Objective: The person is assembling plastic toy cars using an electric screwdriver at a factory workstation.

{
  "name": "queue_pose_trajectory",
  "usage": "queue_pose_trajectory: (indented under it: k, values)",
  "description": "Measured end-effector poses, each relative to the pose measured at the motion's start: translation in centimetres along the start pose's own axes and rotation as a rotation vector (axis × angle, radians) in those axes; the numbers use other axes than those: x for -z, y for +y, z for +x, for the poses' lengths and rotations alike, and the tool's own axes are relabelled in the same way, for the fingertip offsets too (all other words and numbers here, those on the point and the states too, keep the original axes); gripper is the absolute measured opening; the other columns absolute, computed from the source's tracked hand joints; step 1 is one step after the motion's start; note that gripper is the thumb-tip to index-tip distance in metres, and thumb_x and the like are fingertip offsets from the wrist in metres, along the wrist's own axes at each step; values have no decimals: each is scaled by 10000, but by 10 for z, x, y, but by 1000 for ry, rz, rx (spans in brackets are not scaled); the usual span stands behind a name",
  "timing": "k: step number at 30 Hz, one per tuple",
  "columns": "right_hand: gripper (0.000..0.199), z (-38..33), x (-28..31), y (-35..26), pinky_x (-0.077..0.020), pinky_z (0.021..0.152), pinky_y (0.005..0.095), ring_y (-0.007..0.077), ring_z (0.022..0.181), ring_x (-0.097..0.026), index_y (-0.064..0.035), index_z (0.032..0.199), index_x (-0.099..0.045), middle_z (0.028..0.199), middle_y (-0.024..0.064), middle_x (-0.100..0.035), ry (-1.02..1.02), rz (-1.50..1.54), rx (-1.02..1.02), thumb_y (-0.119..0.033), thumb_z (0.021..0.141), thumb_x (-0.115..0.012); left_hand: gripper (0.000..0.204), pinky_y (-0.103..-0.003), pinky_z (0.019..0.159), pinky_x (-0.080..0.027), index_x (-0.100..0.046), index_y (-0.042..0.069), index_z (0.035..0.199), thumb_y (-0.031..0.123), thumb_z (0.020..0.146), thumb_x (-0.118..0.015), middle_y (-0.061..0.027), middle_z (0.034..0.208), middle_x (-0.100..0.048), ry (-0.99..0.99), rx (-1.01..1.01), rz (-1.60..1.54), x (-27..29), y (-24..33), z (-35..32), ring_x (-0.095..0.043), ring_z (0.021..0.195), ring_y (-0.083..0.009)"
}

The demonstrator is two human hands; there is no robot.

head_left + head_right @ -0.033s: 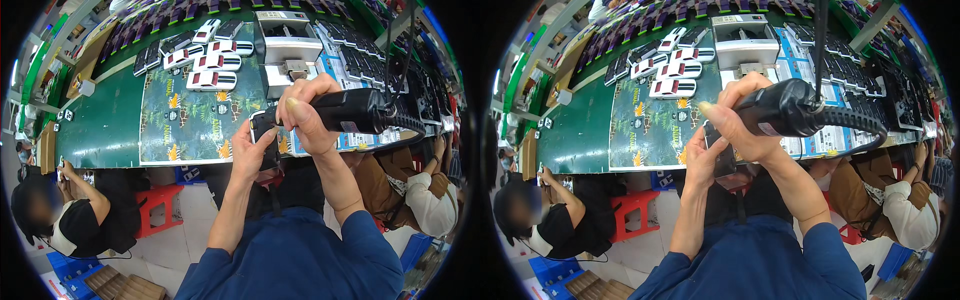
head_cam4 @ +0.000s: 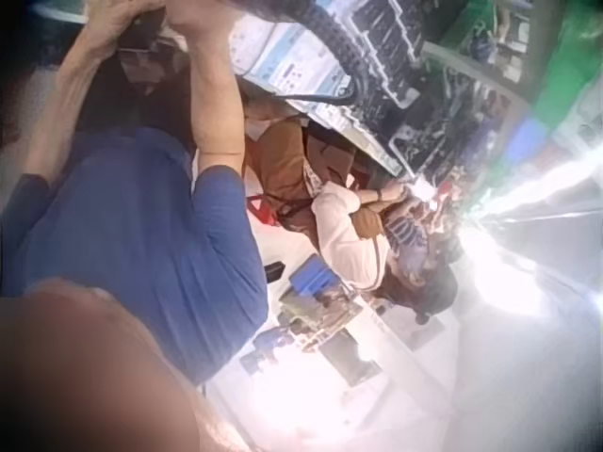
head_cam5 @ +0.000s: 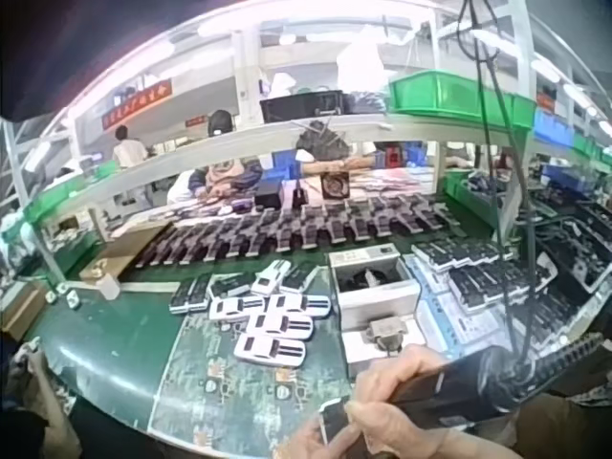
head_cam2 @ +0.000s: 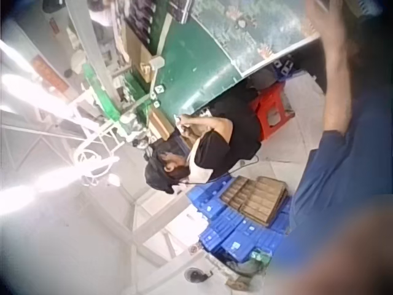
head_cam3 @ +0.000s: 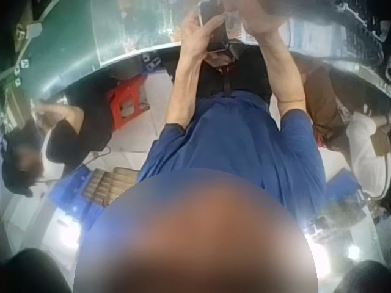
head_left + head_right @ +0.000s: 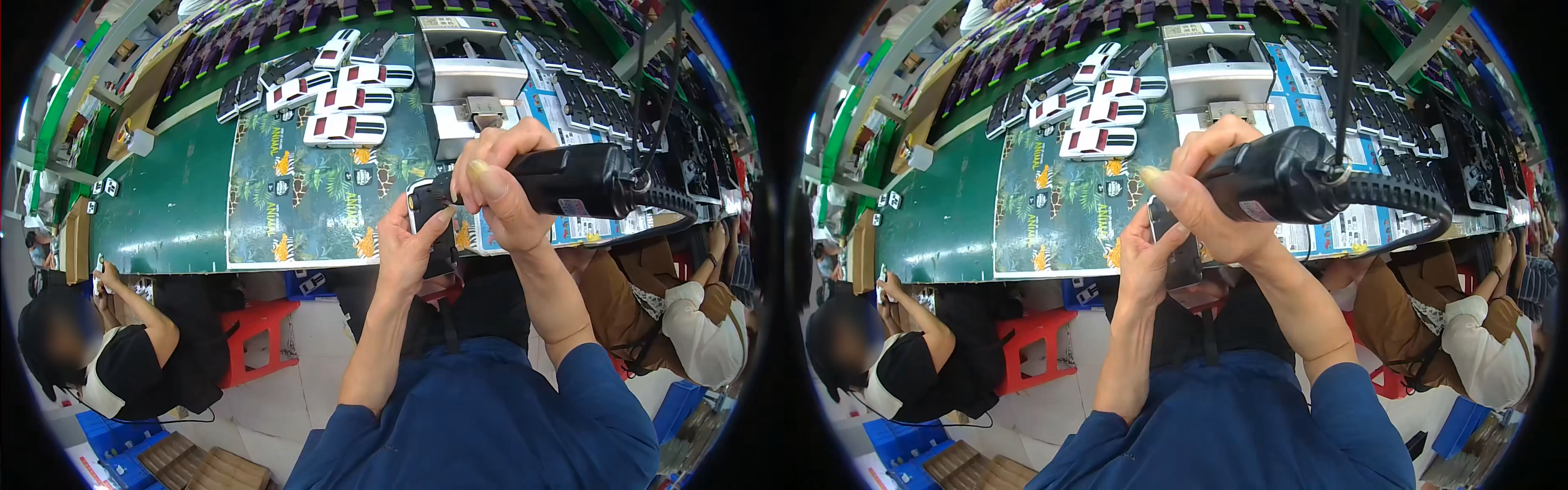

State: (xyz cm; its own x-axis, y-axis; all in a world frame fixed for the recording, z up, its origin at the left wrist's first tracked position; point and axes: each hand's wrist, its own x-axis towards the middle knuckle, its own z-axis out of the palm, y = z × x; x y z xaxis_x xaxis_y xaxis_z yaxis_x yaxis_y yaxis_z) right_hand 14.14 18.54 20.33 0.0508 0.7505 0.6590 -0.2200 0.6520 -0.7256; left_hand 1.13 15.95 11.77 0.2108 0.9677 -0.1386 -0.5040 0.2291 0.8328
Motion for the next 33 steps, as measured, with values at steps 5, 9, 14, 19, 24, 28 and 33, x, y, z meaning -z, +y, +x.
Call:
queue_pose_trajectory:
  k: [5,9,14,19,24,28,33]
  values:
    - [215,1,4,3,-453,542,295,114,508,-464,-72,889,-440,655,39,-485,-147,75,-29,-111,924,-649,242,-240,722,-534,-624,7,1093,51,876,-722,-42,926,-692,-12,-20,13,3,-1,4,-639,787,-85]
    - [214,-1,3,5,-453,543,296,113,509,-463,-74,888,-444,652,35,-482,-136,38,-5,-126,929,-648,253,-238,727,-527,-624,4,1097,56,872,-728,-40,929,-692,-8,-33,22,0,0,4,-632,786,-80]
    - [219,-8,3,1,-460,558,302,115,517,-464,-71,883,-445,650,31,-482,-17,86,32,-165,953,-630,256,-237,715,-525,-628,2,1099,52,868,-729,-40,927,-692,-9,-48,62,-1,-2,2,-629,776,-80]
    - [144,-6,7,-5,-470,564,324,145,523,-474,-52,915,-465,650,46,-480,7,107,17,-127,952,-582,230,-240,683,-524,-640,12,1070,55,863,-732,-36,854,-690,12,-29,47,-2,-1,1,-636,751,-89]
    - [150,35,49,-27,-467,586,350,163,523,-475,-47,926,-502,649,58,-481,108,93,141,-187,981,-502,336,-476,847,-609,-483,37,1194,10,897,-637,-144,1133,-599,124,126,-465,20,11,6,-641,1041,-264]
    - [120,62,57,-18,-487,525,280,118,484,-557,-10,848,-632,596,30,-575,178,52,173,-83,877,-722,483,-546,934,-571,-411,22,1283,-102,852,-592,-224,1318,-533,24,45,-277,22,2,9,-604,1163,-389]
    - [106,57,53,0,-489,533,306,133,472,-537,-19,911,-605,591,42,-541,167,-220,98,-72,886,-694,479,-530,907,-585,-427,25,1271,-118,839,-578,-237,1315,-544,19,54,-254,19,1,10,-609,1156,-385]
